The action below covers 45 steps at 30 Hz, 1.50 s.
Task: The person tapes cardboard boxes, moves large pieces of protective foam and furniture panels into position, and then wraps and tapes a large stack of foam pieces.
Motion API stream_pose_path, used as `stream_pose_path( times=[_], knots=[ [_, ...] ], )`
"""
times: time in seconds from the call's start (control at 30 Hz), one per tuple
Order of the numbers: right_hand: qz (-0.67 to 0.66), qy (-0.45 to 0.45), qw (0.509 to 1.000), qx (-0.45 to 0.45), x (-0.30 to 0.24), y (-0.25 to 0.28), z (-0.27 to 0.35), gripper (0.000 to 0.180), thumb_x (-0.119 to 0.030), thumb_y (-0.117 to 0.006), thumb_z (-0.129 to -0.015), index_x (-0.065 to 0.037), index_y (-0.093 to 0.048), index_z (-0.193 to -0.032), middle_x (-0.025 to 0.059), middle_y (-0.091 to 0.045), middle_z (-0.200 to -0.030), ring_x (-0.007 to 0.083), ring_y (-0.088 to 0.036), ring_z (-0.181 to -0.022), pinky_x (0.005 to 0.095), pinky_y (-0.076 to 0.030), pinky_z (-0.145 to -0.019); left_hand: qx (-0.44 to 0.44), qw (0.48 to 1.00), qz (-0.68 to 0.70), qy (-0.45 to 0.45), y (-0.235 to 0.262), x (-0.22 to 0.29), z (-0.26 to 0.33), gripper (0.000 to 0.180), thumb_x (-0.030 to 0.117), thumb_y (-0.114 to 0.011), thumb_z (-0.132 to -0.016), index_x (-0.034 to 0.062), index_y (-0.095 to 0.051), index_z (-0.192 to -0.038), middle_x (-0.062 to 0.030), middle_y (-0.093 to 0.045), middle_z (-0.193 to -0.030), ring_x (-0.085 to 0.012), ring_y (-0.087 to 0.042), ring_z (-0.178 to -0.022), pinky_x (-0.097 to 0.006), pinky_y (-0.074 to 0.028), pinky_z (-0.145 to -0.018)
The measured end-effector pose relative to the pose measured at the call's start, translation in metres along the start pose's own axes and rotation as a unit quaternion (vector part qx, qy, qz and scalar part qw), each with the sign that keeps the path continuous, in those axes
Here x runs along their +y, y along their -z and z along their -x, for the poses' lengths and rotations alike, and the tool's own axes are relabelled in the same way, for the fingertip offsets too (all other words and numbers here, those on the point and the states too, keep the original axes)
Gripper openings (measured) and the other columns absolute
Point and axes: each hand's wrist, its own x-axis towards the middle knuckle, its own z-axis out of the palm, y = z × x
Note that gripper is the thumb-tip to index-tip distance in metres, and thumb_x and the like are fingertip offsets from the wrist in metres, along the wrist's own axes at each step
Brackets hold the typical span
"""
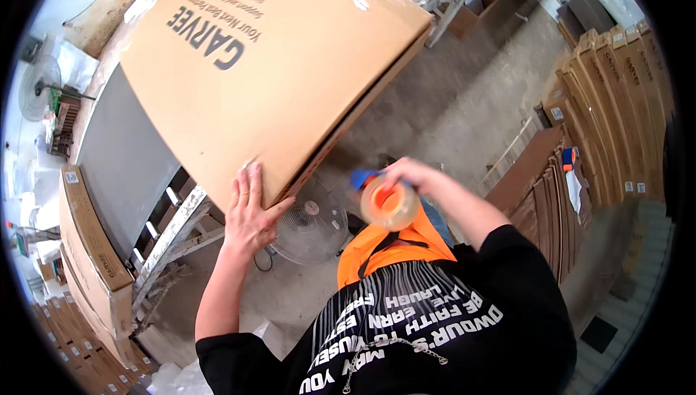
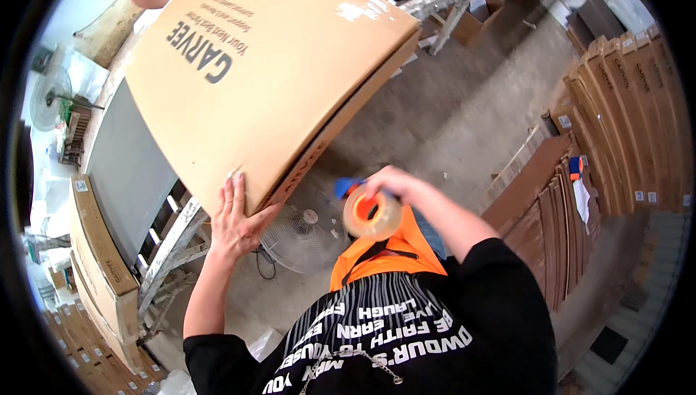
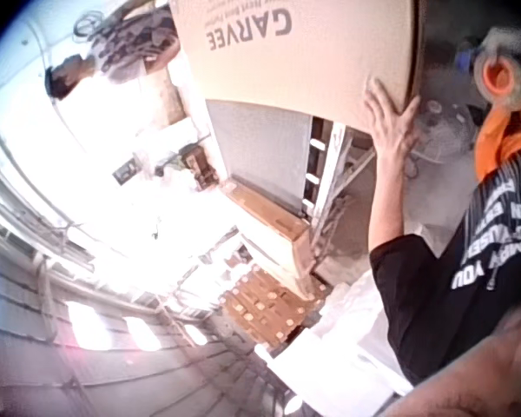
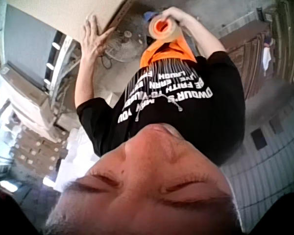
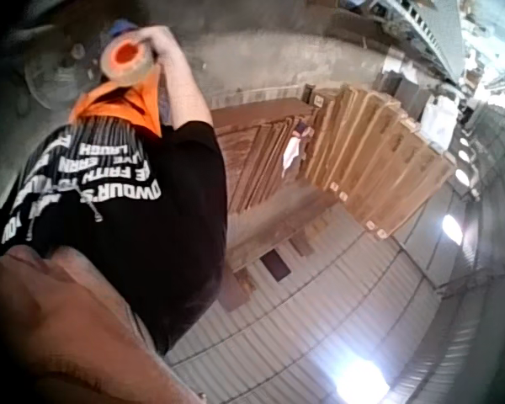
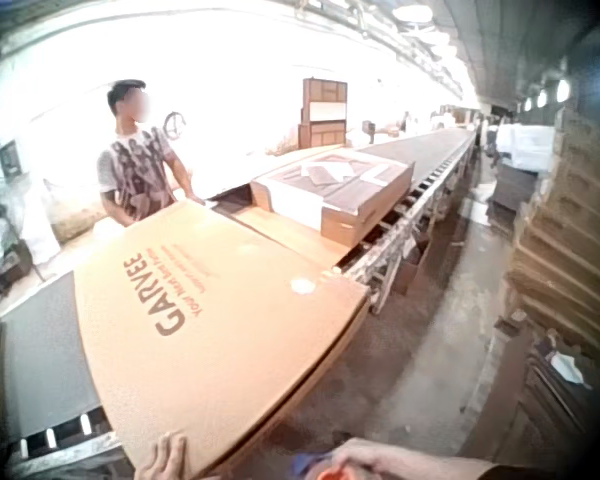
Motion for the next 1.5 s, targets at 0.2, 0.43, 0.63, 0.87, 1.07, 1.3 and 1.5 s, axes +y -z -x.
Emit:
stream_pose_path(
  times=[0.2, 0.43, 0.63, 0.87, 1.07, 1.3, 1.5],
  knots=[
    [-0.323, 0.009, 0.943, -0.082, -0.043, 0.104, 0.067, 0.046, -0.017, -0.058, -0.069, 0.007, -0.061, -0.107, 0.0195, -0.067, -0.104, 0.0273, -0.067, -0.089, 0.0363, -0.054, -0.085, 0.015, 0.999, -0.010, 0.031, 0.020, 0.044, -0.017, 0.055, 0.009, -0.067, -0.067, 0.0280, -0.065, -0.118, -0.0285, -0.027, -0.149, -0.0522, -0.023, -0.137, -0.064, -0.022, -0.110],
    [-0.396, 0.187, 0.896, -0.080, -0.128, 0.184, 0.078, 0.063, -0.017, -0.054, -0.071, 0.005, -0.046, -0.130, 0.0234, -0.055, -0.128, 0.0341, -0.059, -0.112, 0.0452, -0.045, -0.101, 0.038, 0.996, 0.070, 0.032, 0.049, 0.095, -0.240, 0.085, 0.033, -0.077, -0.072, -0.0049, -0.039, -0.137, -0.0330, -0.025, -0.147, -0.0567, -0.021, -0.134, -0.064, -0.019, -0.110],
    [-0.250, 0.206, 0.944, -0.062, -0.242, 0.302, -0.001, 0.066, -0.021, -0.054, -0.070, 0.008, -0.046, -0.129, 0.0232, -0.055, -0.127, 0.0327, -0.059, -0.111, 0.0435, -0.046, -0.100, 0.055, 0.997, 0.021, 0.046, 0.024, 0.102, -0.311, 0.089, 0.039, -0.075, -0.073, -0.0125, -0.037, -0.135, -0.0386, -0.029, -0.142, -0.0609, -0.028, -0.129, -0.064, -0.025, -0.107],
    [0.192, 0.147, 0.958, -0.151, -0.279, 0.259, 0.015, 0.055, -0.003, -0.063, -0.045, 0.002, -0.073, -0.098, 0.0100, -0.073, -0.090, 0.0128, -0.067, -0.077, 0.0235, -0.053, -0.074, 0.057, 0.997, 0.027, 0.036, 0.027, 0.096, -0.310, 0.093, 0.037, -0.077, -0.067, -0.0113, -0.037, -0.136, -0.0390, -0.033, -0.140, -0.0615, -0.032, -0.127, -0.064, -0.029, -0.105],
    [-0.010, 0.277, 0.960, -0.039, -0.128, 0.145, 0.053, 0.070, -0.009, -0.076, -0.065, 0.005, -0.053, -0.130, 0.0159, -0.065, -0.118, 0.0168, -0.058, -0.111, 0.0284, -0.042, -0.098, 0.060, 0.984, 0.165, -0.004, 0.054, 0.081, -0.332, 0.085, 0.035, -0.073, -0.075, -0.0093, -0.037, -0.138, -0.0381, -0.032, -0.141, -0.0602, -0.028, -0.130, -0.060, -0.029, -0.107],
    [-0.113, 0.308, 0.939, 0.104, -0.123, 0.053, 0.037, 0.069, -0.009, -0.071, -0.068, 0.012, -0.049, -0.130, 0.0136, -0.065, -0.108, 0.0128, -0.057, -0.099, 0.0256, -0.045, -0.088, -0.243, 0.895, -0.027, -0.374, 0.069, 0.137, -0.472, 0.028, 0.032, -0.068, -0.077, 0.0198, -0.072, -0.102, -0.0036, -0.059, -0.128, -0.0284, -0.053, -0.122, -0.044, -0.039, -0.104],
    [-0.141, 0.345, 0.916, 0.148, -0.101, -0.005, 0.038, 0.068, -0.001, -0.071, -0.070, 0.014, -0.045, -0.131, 0.0161, -0.061, -0.118, 0.0147, -0.059, -0.099, 0.0256, -0.045, -0.090, -0.067, 0.823, -0.261, -0.501, 0.057, 0.106, -0.422, 0.018, 0.034, -0.060, -0.080, 0.0283, -0.076, -0.088, 0.0099, -0.069, -0.104, -0.0243, -0.038, -0.136, -0.043, -0.009, -0.120]
  ],
)
